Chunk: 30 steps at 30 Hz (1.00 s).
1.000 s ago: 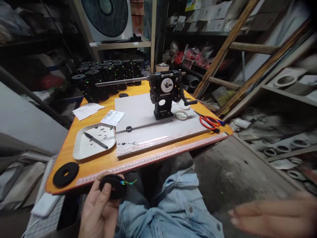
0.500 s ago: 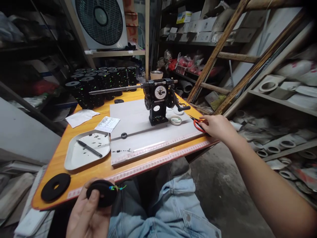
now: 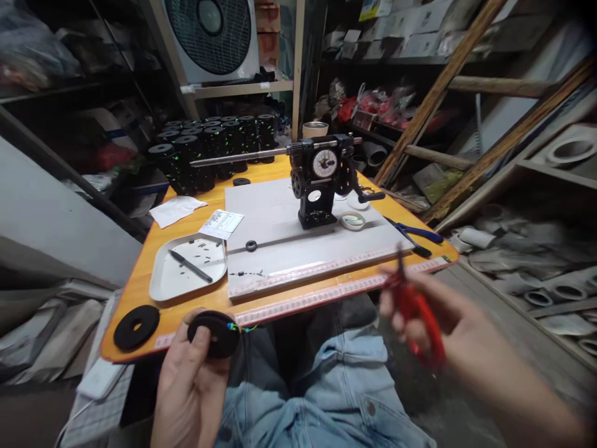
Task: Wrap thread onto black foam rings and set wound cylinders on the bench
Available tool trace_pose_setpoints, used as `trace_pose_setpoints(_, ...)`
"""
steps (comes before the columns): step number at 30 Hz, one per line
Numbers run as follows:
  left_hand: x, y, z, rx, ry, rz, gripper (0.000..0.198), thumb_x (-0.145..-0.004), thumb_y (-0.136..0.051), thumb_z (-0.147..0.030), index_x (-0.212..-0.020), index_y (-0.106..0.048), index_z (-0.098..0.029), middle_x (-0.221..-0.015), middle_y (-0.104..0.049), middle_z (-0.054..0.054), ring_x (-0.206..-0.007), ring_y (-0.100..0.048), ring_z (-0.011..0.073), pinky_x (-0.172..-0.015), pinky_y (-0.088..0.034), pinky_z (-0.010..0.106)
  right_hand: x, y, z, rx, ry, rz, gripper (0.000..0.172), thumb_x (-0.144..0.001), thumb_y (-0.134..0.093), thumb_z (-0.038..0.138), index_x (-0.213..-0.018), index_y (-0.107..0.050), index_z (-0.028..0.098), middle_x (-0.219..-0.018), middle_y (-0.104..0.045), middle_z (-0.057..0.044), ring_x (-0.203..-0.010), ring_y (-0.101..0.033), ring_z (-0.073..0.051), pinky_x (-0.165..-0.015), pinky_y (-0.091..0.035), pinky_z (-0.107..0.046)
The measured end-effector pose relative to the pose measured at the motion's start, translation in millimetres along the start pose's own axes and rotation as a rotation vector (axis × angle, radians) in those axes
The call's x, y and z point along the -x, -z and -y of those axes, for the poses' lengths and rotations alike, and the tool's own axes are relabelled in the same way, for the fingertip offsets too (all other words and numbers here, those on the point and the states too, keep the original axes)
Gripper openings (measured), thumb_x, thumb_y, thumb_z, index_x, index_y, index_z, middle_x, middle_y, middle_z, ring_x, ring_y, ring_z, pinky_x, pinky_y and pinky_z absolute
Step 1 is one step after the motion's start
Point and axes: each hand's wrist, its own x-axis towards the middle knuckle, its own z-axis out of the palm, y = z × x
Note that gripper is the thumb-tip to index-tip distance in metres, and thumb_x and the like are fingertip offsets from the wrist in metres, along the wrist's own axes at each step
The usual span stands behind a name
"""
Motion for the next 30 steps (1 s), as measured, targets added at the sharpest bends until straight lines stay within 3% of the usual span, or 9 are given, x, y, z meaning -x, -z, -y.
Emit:
trace_pose_setpoints(3,4,1.3,1,0.006,-0.011,0.04,0.017,-0.077,-0.076,-0.024,-0.093,-0.071,-0.022,-0.087,-0.075,0.0,-0.079,-0.071,0.0133,-0.077,-0.06,0.024,24,-55,-31,-0.359,-0.264,0.529,0.06,-0.078,-0.07,0.059,-0.123,-0.055,0.023,-0.086,-0.059,-0.003,-0.069,-0.054,-0.012,-0.062,-0.045,-0.024)
trace_pose_setpoints(4,5,2.5,1,0.0,-0.011,0.049,0.017,-0.078,-0.076,-0.024,-0.094,-0.071,-0.022,-0.087,-0.075,0.001,-0.078,-0.071,0.0129,-0.078,-0.06,0.024,29,-72,-42,-0.453,-0.302,0.633,0.063,-0.081,-0.06,0.067,-0.124,-0.054,0.021,-0.089,-0.058,-0.004,-0.07,-0.053,-0.011,-0.066,-0.045,-0.025)
trace_pose_setpoints(7,8,7.8,-1,-0.038,-0.007,0.065,0.019,-0.078,-0.075,-0.027,-0.096,-0.072,-0.021,-0.085,-0.074,0.001,-0.077,-0.071,0.0124,-0.081,-0.059,0.024,34,-114,-64,-0.753,-0.357,0.722,0.065,-0.083,-0.048,0.074,-0.114,-0.056,0.017,-0.079,-0.054,-0.001,-0.06,-0.049,-0.007,-0.063,-0.043,-0.024)
trace_pose_setpoints(11,12,13.5,-6,-0.067,-0.012,0.049,0.021,-0.073,-0.079,-0.03,-0.09,-0.073,-0.019,-0.083,-0.074,0.002,-0.079,-0.071,0.0137,-0.078,-0.059,0.021,31,-138,-66,-0.932,-0.378,0.716,0.067,-0.081,-0.052,0.073,-0.107,-0.06,0.012,-0.069,-0.051,0.001,-0.053,-0.047,-0.005,-0.057,-0.043,-0.02)
trace_pose_setpoints(17,15,14.1,-10,-0.061,0.026,0.004,0.026,-0.065,-0.085,-0.03,-0.086,-0.075,-0.019,-0.085,-0.075,0.002,-0.08,-0.071,0.0149,-0.075,-0.06,0.021,24,-146,-61,-0.927,-0.421,0.696,0.064,-0.08,-0.057,0.072,-0.102,-0.06,0.012,-0.067,-0.052,0.001,-0.05,-0.048,-0.005,-0.045,-0.041,-0.015)
trace_pose_setpoints(22,14,18.4,-12,-0.091,0.001,-0.021,0.028,-0.063,-0.086,-0.032,-0.085,-0.074,-0.018,-0.084,-0.074,0.002,-0.078,-0.069,0.0159,-0.072,-0.06,0.022,21,-147,-63,-0.774,-0.394,0.663,0.046,-0.091,-0.054,0.06,-0.096,-0.058,0.014,-0.056,-0.043,0.008,-0.034,-0.034,-0.002,-0.034,-0.033,-0.012)
trace_pose_setpoints(26,11,26.6,-14,-0.102,-0.024,-0.046,0.027,-0.066,-0.083,-0.034,-0.088,-0.072,-0.021,-0.082,-0.071,0.001,-0.075,-0.067,0.0157,-0.069,-0.059,0.023,26,-122,-48,-0.473,-0.378,0.704,0.046,-0.088,-0.057,0.061,-0.102,-0.059,0.017,-0.061,-0.045,0.007,-0.044,-0.039,-0.003,-0.041,-0.032,-0.013)
trace_pose_setpoints(30,6,31.7,-11,-0.08,-0.042,-0.05,0.023,-0.069,-0.079,-0.035,-0.087,-0.07,-0.024,-0.076,-0.067,0.0,-0.075,-0.064,0.0169,-0.064,-0.057,0.024,28,-74,-20,0.075,-0.212,0.558,0.036,-0.077,-0.077,0.034,-0.107,-0.059,0.024,-0.083,-0.057,0.002,-0.069,-0.053,-0.01,-0.064,-0.046,-0.019)
